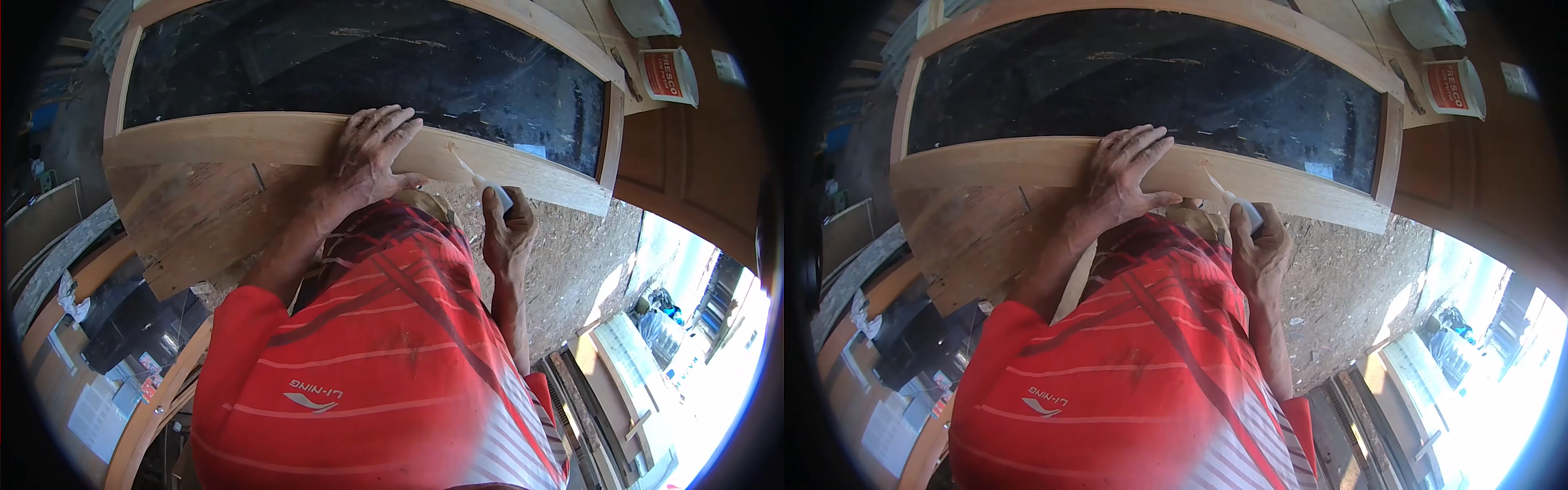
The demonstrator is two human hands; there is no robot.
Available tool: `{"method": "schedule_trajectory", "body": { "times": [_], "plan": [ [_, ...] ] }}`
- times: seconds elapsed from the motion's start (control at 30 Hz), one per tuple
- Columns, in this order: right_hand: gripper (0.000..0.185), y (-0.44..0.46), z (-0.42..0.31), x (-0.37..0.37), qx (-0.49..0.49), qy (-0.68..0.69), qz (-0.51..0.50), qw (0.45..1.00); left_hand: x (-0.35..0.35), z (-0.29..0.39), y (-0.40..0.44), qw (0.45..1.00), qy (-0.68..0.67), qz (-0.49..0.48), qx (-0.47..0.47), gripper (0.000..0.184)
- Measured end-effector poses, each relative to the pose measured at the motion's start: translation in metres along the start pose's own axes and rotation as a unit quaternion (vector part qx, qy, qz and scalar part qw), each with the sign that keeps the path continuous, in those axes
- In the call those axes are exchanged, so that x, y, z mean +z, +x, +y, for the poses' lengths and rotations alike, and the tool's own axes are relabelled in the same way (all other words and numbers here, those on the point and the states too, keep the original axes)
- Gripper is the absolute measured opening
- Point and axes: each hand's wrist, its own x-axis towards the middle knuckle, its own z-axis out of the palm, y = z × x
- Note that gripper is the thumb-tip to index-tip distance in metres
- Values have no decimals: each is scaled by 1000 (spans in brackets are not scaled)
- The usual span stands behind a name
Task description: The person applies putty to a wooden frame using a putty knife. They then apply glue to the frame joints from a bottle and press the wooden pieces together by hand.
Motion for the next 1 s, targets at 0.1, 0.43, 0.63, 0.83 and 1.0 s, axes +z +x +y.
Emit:
{"method": "schedule_trajectory", "body": {
  "times": [0.1, 0.43, 0.63, 0.83, 1.0],
  "plan": [
    [35, 2, 0, 0, 13, -24, 3, 1000, -1, 0, 0, 1000, -2, -1, -2, 88],
    [36, 6, -11, 1, -10, -39, 8, 999, -1, 0, 1, 1000, -13, -3, -9, 87],
    [33, 5, -12, 1, 9, -40, 3, 999, -2, 0, 2, 1000, -10, -7, -3, 85],
    [28, 4, -10, 2, 1, -27, 1, 1000, -2, 0, 2, 1000, -14, -8, -1, 85],
    [30, 2, -13, 2, 5, -28, 8, 1000, -2, -1, 1, 1000, -12, -7, 1, 84]
  ]
}}
